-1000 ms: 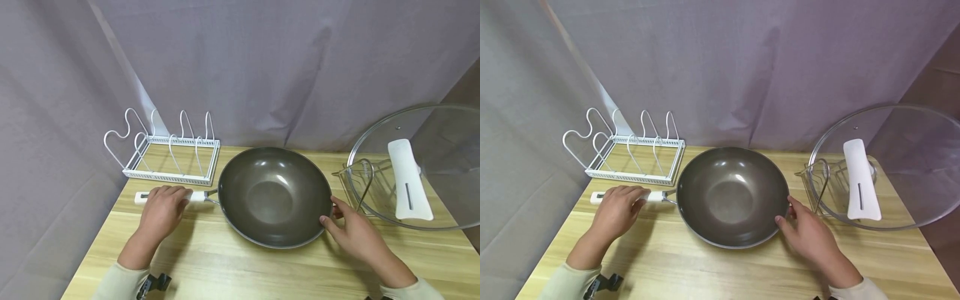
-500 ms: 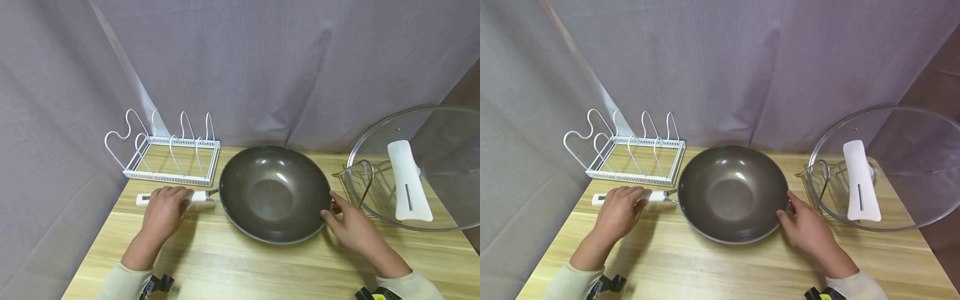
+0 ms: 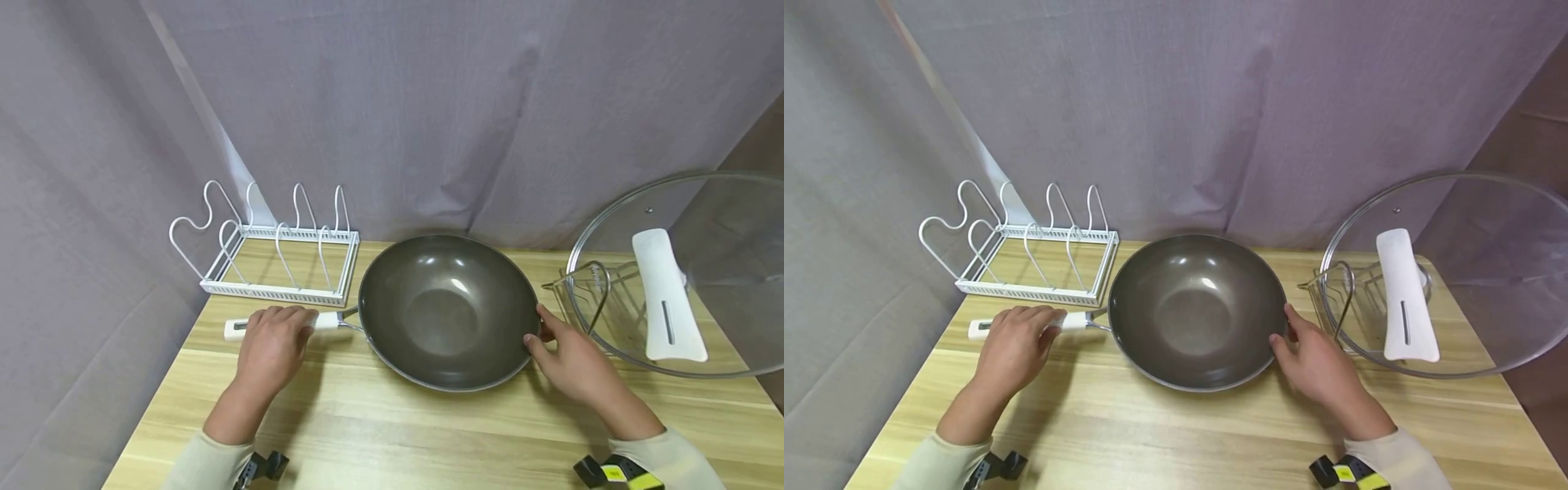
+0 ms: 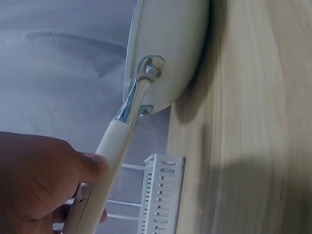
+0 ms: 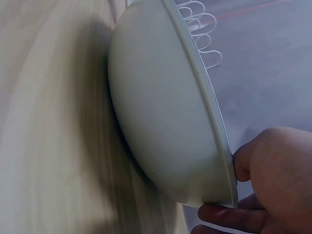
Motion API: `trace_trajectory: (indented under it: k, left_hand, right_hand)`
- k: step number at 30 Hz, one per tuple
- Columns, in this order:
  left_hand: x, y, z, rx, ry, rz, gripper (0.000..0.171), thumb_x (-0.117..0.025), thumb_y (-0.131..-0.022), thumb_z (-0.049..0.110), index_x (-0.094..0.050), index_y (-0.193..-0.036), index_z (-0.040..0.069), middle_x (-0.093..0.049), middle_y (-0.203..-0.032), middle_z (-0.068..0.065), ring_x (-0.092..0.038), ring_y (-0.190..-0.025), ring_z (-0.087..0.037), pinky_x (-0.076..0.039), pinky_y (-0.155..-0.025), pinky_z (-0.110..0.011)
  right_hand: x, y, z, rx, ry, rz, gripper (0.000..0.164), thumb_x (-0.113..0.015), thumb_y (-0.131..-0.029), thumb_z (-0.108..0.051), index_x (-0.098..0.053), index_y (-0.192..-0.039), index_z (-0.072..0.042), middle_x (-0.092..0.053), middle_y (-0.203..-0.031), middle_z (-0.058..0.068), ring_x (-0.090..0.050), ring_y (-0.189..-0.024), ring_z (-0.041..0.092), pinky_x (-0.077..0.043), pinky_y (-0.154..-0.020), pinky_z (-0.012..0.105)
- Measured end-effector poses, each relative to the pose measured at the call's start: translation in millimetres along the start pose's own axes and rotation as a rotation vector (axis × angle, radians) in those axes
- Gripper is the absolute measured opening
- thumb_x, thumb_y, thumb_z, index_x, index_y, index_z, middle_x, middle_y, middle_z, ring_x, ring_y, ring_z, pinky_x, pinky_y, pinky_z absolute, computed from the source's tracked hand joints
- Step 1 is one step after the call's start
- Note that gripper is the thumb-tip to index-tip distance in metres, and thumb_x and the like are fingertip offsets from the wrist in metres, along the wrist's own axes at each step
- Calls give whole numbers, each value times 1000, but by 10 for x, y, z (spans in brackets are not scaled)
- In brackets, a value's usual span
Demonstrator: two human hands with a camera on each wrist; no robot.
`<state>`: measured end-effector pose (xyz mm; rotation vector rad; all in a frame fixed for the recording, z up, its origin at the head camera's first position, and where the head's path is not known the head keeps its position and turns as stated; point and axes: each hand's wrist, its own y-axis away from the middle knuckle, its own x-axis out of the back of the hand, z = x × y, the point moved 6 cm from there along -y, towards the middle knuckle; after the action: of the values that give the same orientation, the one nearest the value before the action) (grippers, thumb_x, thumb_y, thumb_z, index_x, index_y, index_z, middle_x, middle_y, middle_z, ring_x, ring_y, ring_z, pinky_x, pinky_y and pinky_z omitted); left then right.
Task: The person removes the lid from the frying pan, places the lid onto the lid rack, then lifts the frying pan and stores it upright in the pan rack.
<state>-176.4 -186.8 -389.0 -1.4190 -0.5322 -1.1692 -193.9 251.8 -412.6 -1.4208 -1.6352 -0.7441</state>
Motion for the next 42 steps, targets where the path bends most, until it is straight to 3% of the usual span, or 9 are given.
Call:
trace_trajectory:
  k: [17, 26, 33, 39, 42]
  left_hand:
    - [-7, 8, 44, 36, -10, 0, 27, -80, -87, 10, -75, -113, 12, -76, -107, -6, -66, -92, -31, -47, -87, -51]
    - [4, 5, 47, 5, -28, -39, 28, -78, -88, 13, -74, -116, 10, -74, -110, -7, -66, -94, -32, -48, -87, -51]
    - [5, 31, -30, 40, -67, -134, 37, -67, -98, 26, -66, -130, 8, -69, -124, -13, -61, -112, -37, -44, -97, -55]
    - [94, 47, -122, 38, -87, -102, 38, -68, -94, 28, -68, -127, 8, -70, -119, -15, -62, -108, -39, -44, -93, -55]
    - [110, 60, -137, 36, -81, -90, 34, -70, -93, 26, -71, -122, 9, -72, -112, -13, -64, -101, -38, -46, -88, -55]
  right_hand:
    - [-12, -124, 49, -18, -28, -17, 66, -52, -106, -28, -29, -155, 9, -68, -116, 26, -67, -99, 42, -50, -80, 60]
    - [-66, -139, 77, -50, -46, -27, 66, -45, -109, -30, -22, -158, 8, -67, -117, 27, -67, -95, 38, -51, -75, 54]
    - [-68, 9, 20, -77, -68, 4, 75, -47, -108, -43, -24, -156, 10, -68, -119, 25, -66, -104, 43, -50, -82, 61]
    - [-88, 175, -102, -104, -14, 22, 87, -57, -101, -53, -29, -152, 10, -70, -104, 8, -67, -84, 25, -52, -65, 44]
    - [-123, 237, -134, -120, -8, 27, 87, -58, -100, -57, -33, -150, 9, -71, -104, 8, -69, -87, 29, -51, -62, 44]
